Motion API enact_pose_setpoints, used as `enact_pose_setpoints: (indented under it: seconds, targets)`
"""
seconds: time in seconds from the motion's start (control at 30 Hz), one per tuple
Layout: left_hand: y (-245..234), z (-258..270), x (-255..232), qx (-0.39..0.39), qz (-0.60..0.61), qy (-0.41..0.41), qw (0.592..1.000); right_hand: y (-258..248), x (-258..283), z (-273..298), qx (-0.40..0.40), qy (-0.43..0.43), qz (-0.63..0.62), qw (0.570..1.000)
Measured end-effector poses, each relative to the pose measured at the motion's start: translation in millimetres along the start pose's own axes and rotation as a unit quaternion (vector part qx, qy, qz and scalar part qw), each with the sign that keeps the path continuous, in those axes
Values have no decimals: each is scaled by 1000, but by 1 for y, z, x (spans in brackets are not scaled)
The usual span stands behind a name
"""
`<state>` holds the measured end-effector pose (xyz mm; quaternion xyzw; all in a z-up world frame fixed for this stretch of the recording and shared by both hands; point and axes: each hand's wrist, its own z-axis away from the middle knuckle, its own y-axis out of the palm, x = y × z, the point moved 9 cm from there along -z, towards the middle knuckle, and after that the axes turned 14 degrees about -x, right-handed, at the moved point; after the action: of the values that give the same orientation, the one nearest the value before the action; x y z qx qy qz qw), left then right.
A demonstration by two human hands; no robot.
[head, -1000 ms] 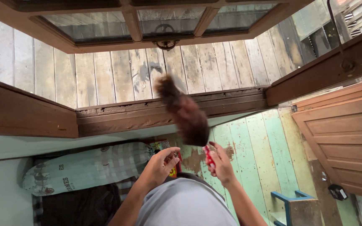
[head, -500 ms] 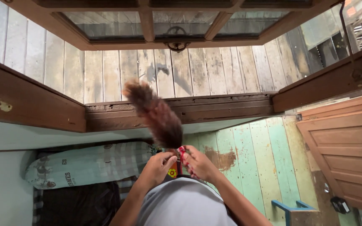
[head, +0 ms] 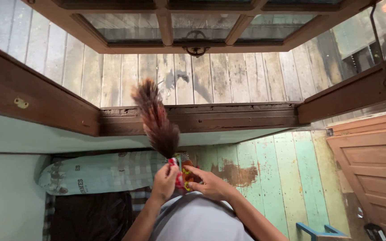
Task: Dusting a wooden window frame and glass panes using a feather duster on a balcony.
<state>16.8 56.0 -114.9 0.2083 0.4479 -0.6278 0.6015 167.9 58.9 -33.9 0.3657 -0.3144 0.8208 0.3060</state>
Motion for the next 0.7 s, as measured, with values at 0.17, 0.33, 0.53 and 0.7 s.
enact_pose_setpoints:
  seconds: [0.17, 0.33, 0.53, 0.7]
  targets:
    - [-52, -13, 36, -129, 193, -71, 970, -3, -8, 4, -1, 26, 10, 1000]
    - [-151, -17, 47, -287, 7, -5, 958, -5, -40, -2, -23, 38, -42, 998]
    - [-226, 44, -21, -315, -127, 15, 941, -27, -51, -2, -60, 61, -87, 993]
    - [-238, 77, -42, -342, -113, 74, 930, -39, -55, 3, -68, 81, -112, 988]
